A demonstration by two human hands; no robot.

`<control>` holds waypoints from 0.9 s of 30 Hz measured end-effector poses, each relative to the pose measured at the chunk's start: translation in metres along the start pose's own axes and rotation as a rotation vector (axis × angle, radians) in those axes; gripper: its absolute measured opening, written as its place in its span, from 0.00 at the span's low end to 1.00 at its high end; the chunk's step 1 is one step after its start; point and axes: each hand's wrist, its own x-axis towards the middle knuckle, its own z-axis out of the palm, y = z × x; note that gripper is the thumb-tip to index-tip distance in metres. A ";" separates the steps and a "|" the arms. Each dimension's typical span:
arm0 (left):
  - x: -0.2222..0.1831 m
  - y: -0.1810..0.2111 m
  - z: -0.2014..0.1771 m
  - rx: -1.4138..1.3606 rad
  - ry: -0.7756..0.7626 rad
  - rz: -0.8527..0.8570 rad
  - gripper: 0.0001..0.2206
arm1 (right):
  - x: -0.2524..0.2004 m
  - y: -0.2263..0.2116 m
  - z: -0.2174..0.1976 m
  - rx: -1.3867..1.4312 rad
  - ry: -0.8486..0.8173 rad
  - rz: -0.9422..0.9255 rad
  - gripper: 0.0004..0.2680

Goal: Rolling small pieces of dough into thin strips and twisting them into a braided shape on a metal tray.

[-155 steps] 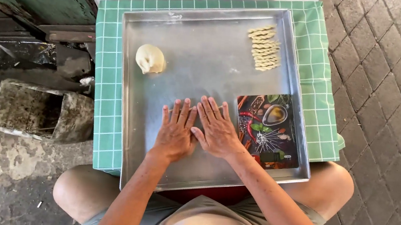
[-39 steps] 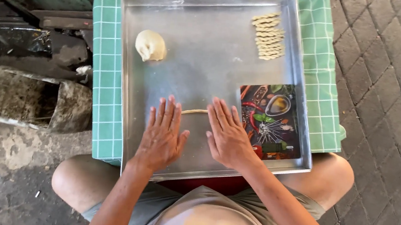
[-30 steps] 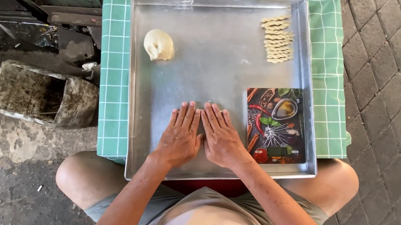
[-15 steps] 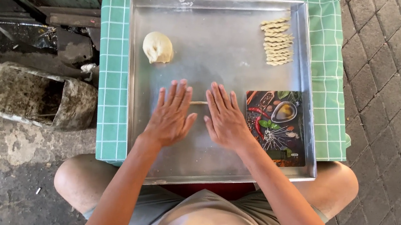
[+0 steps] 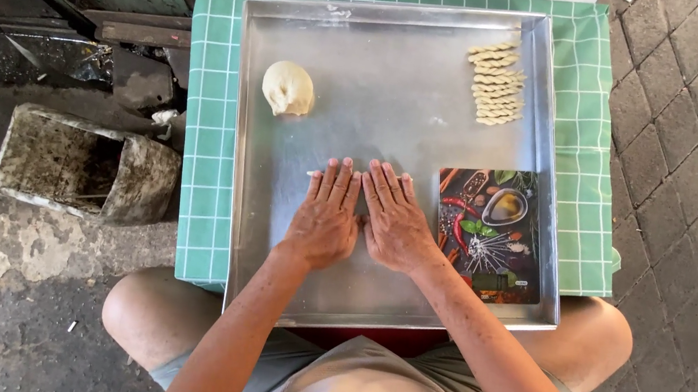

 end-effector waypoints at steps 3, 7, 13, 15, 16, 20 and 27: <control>0.016 -0.012 0.000 0.031 -0.028 -0.008 0.38 | 0.016 0.010 0.000 0.010 -0.041 0.028 0.28; 0.040 -0.023 -0.012 0.032 -0.092 -0.057 0.36 | 0.039 0.024 0.002 -0.014 -0.076 0.056 0.28; 0.042 -0.050 -0.023 0.047 0.196 -0.016 0.28 | 0.041 0.045 0.000 -0.025 0.194 0.032 0.20; 0.044 -0.071 -0.005 0.080 0.325 -0.005 0.21 | 0.042 0.056 0.009 -0.050 0.279 0.025 0.13; 0.039 -0.080 0.006 0.112 0.449 -0.003 0.14 | 0.039 0.059 0.015 -0.068 0.359 0.011 0.07; 0.028 -0.078 0.003 0.113 0.458 -0.010 0.06 | 0.031 0.060 0.024 -0.083 0.430 0.012 0.02; -0.039 -0.030 -0.035 -0.011 0.348 0.041 0.05 | -0.034 0.016 -0.024 0.024 0.381 -0.060 0.01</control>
